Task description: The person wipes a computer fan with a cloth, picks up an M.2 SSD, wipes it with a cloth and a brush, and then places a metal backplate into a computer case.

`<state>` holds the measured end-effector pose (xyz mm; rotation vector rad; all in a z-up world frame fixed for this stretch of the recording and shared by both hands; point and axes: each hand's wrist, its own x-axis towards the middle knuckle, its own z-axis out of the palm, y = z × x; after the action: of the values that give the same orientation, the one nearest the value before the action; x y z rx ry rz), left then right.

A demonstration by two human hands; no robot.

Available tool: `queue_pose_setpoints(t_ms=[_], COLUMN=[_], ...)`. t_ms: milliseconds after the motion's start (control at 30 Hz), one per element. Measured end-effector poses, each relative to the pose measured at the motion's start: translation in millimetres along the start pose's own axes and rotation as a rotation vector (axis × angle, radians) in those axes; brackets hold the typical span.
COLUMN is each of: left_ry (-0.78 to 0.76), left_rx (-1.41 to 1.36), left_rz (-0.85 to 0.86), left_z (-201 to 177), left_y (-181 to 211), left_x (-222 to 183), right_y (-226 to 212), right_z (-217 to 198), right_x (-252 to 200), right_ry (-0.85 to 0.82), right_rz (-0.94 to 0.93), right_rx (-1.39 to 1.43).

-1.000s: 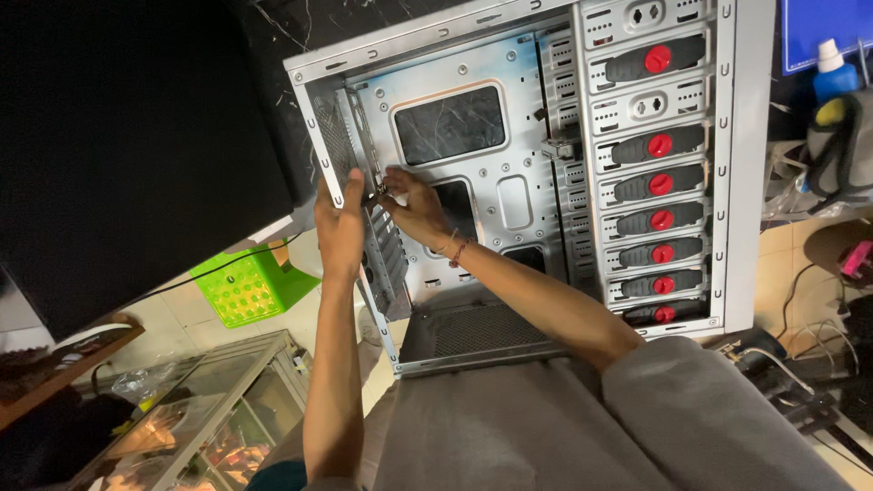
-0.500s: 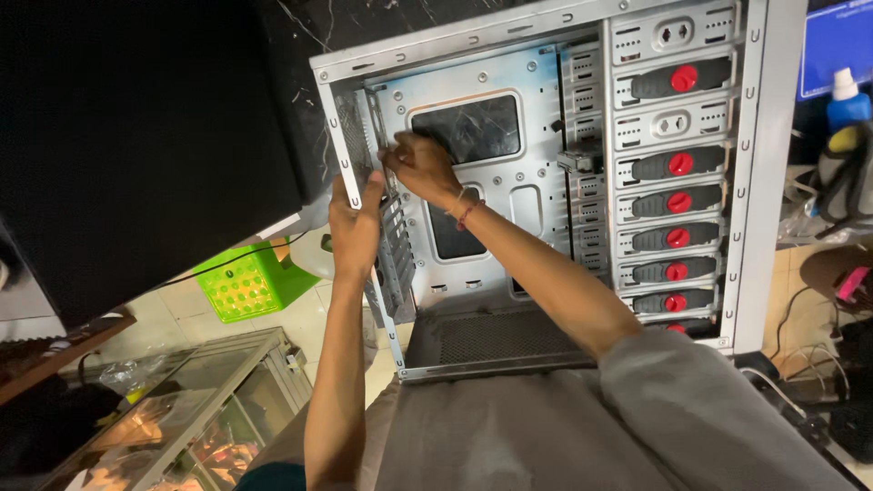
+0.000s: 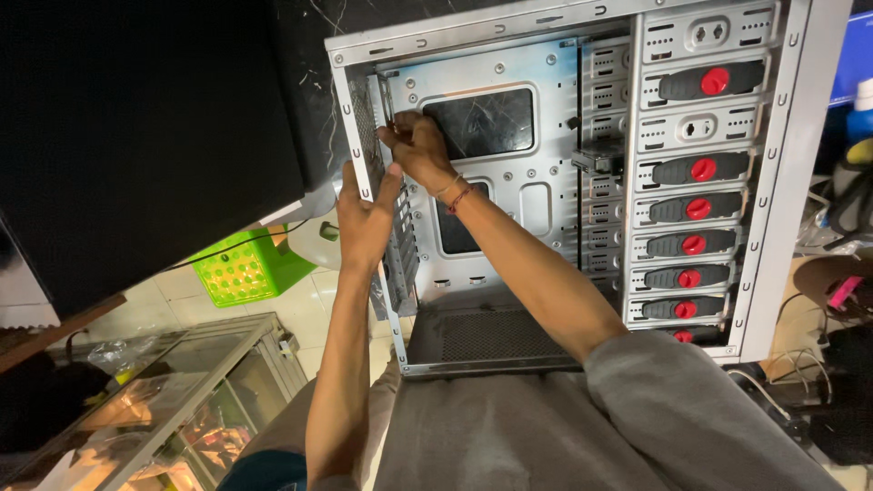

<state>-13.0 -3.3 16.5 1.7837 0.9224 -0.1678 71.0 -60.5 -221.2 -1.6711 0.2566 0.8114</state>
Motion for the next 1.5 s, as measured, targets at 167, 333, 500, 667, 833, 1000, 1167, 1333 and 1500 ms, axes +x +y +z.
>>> queue_pose_setpoints(t_ms=[167,333,500,667,833,1000,1167,1333,1500], left_ry=[-0.015,-0.017,-0.018,-0.001,-0.006,-0.009,-0.017,-0.015,-0.024], left_rx=[0.041,0.043,0.008,-0.010,-0.003,-0.003,-0.028,0.022,0.052], left_rz=[-0.025,-0.025,-0.028,-0.034,-0.004,-0.020,-0.055,-0.029,-0.073], left_z=[-5,-3,-3,-1,-1,-1,0,-1,-1], left_y=[-1,1,5,-11,-12,-9,2,1,6], left_x=[2,2,3,9,11,11,8,9,11], right_y=[26,-26,-19,-75,-70,-78,-99,-84,-85], right_z=[3,-20,-14,-26,-20,-24,-33,-39,-44], right_x=[24,-2,1,-36,-2,1,-8,4,8], right_ry=[-0.030,-0.026,0.079,0.096,0.023,0.012,-0.028,-0.117,-0.173], right_rz=[-0.191,-0.083,-0.041,-0.182,-0.221,-0.165,-0.015,-0.073,-0.087], right_rx=[-0.189,-0.164,-0.220,0.040,-0.142,-0.197,-0.266,-0.241,-0.091])
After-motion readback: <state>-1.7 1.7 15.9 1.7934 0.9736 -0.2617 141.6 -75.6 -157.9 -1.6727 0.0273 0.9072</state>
